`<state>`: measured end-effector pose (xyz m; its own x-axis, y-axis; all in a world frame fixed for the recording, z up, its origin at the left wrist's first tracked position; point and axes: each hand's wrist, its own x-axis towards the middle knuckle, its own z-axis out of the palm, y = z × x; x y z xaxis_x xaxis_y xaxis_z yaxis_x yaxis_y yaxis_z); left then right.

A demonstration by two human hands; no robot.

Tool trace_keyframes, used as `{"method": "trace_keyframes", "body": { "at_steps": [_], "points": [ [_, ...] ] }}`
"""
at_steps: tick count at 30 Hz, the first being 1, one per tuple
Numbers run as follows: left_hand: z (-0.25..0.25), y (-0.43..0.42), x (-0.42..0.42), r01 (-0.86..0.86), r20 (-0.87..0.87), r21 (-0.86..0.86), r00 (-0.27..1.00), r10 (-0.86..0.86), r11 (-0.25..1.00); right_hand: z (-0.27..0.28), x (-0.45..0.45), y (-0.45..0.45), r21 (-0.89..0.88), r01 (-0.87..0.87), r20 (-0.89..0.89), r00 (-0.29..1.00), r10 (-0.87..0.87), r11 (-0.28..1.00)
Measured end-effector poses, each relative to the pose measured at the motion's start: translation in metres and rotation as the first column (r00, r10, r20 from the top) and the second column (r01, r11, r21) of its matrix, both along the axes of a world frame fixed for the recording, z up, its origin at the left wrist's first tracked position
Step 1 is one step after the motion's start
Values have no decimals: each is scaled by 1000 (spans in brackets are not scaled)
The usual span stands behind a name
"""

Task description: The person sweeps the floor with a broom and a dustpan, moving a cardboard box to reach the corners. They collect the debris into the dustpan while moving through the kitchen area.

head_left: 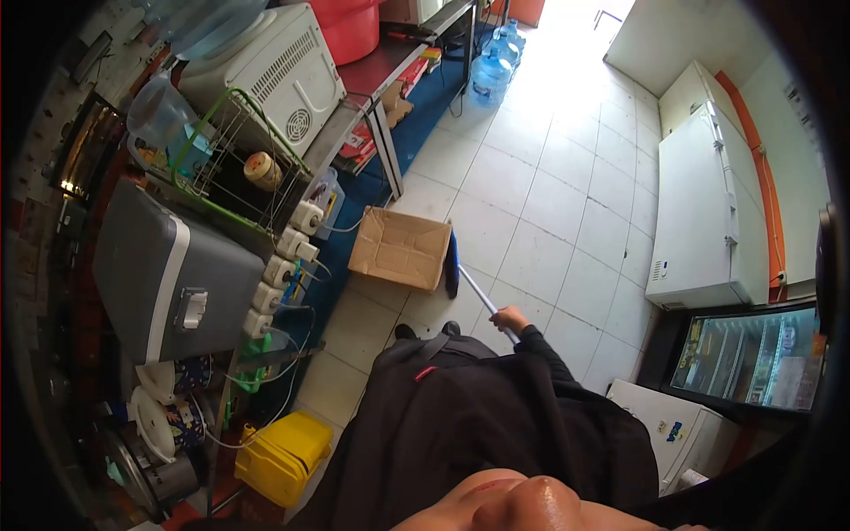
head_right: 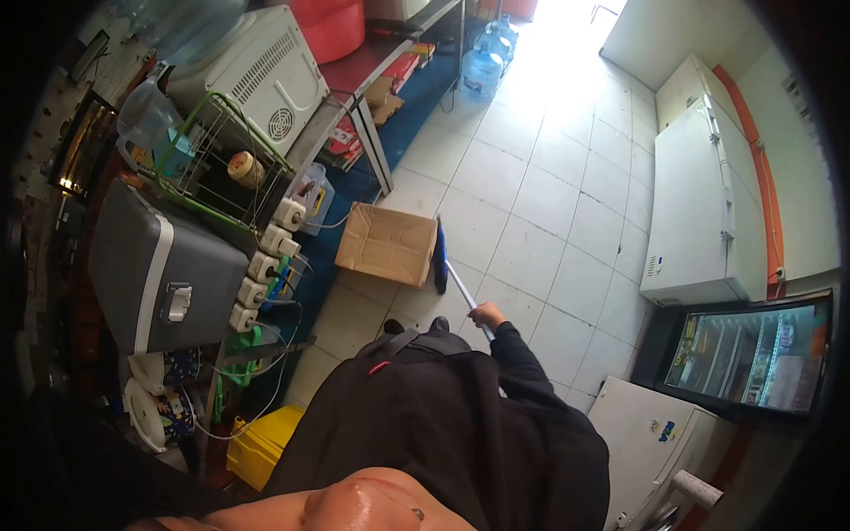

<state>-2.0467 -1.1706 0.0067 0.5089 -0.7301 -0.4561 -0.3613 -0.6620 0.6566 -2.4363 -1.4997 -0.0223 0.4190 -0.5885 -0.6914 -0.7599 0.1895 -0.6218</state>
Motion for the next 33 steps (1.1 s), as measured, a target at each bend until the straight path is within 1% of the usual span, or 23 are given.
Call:
{"method": "trace_keyframes", "body": {
  "at_steps": [1, 2, 3, 5, 6, 7, 8, 9, 10, 11, 12, 13, 14, 15, 16, 17, 18, 20, 21, 23, 26, 30, 33],
  "points": [
    [0, -14, 0, 5, 0, -10, 1000, -5, 1000, -29, -2, -2, -61, -152, -97, 985, 146, 986],
    [-1, -33, -1, 12, -3, -26, 1000, -13, 1000, -42, -7, -9, -109, -302, -208, 939, 275, 947],
    [-2, -51, -3, 19, -6, -41, 1000, -19, 999, -36, -7, -17, 92, 14, -236, 972, 8, 996],
    [-7, -80, -3, 26, -10, -62, 1000, -26, 998, -45, -32, -31, 99, 3, -268, 963, 24, 995],
    [-6, -90, -2, 28, -11, -63, 1000, -29, 998, -42, -38, -36, 96, -7, -278, 960, 34, 995],
    [-7, -95, -1, 28, -11, -57, 1000, -29, 998, -11, -41, -34, 247, 463, -314, 869, -382, 851],
    [-8, -92, 1, 24, -12, -43, 1000, -24, 999, -9, -43, -35, 247, 463, -317, 869, -380, 852],
    [-8, -85, 3, 13, -11, -23, 1000, -13, 1000, -5, -47, -34, 142, 299, -343, 909, -237, 944],
    [-7, -75, 6, -6, -8, -2, 1000, 6, 1000, -10, -53, -35, 43, 106, -379, 922, -82, 993],
    [-5, -63, 9, -33, -3, 20, 999, 33, 999, -22, -61, -34, -53, -142, -376, 920, 113, 988],
    [-6, -49, 10, -69, 1, 43, 998, 69, 997, -22, -61, -29, -80, 52, -353, 933, -78, 995],
    [-6, -32, 8, -113, 4, 68, 994, 113, 991, -19, -66, -25, -217, -129, -313, 948, 56, 968],
    [-4, -13, 5, -161, 7, 99, 987, 161, 982, -16, -68, -22, -348, -295, -283, 938, 201, 890],
    [-3, 10, 1, -207, 12, 134, 978, 207, 969, -10, -63, -19, -327, -337, -281, 927, 250, 883],
    [-2, 30, -3, -250, 17, 167, 968, 250, 954, -1, -62, -18, -122, 130, -214, 965, -154, 984],
    [0, 46, -6, -286, 24, 197, 958, 287, 938, 24, -55, -17, 96, 574, -254, 804, -537, 813],
    [0, 61, -7, -315, 32, 226, 948, 316, 922, 75, -28, -9, 109, 689, -142, 724, -675, 717],
    [3, 87, -9, -354, 45, 279, 933, 356, 892, 52, -43, -7, 250, 754, -63, 638, -767, 607],
    [5, 94, -9, -368, 50, 300, 927, 371, 880, 61, -34, -7, 253, 746, -71, 649, -757, 616],
    [5, 102, -9, -387, 54, 335, 918, 392, 859, 99, -11, -12, 258, 815, -113, 558, -822, 518],
    [2, 112, -8, -396, 57, 386, 911, 407, 833, 119, 12, -23, 255, 823, -105, 545, -831, 508],
    [-1, 126, -7, -413, 64, 445, 900, 432, 795, 124, 39, -50, 255, 817, -65, 548, -834, 517],
    [-3, 130, -5, -436, 74, 477, 885, 460, 763, 124, 61, -80, 244, 786, -45, 594, -803, 568]
  ]
}}
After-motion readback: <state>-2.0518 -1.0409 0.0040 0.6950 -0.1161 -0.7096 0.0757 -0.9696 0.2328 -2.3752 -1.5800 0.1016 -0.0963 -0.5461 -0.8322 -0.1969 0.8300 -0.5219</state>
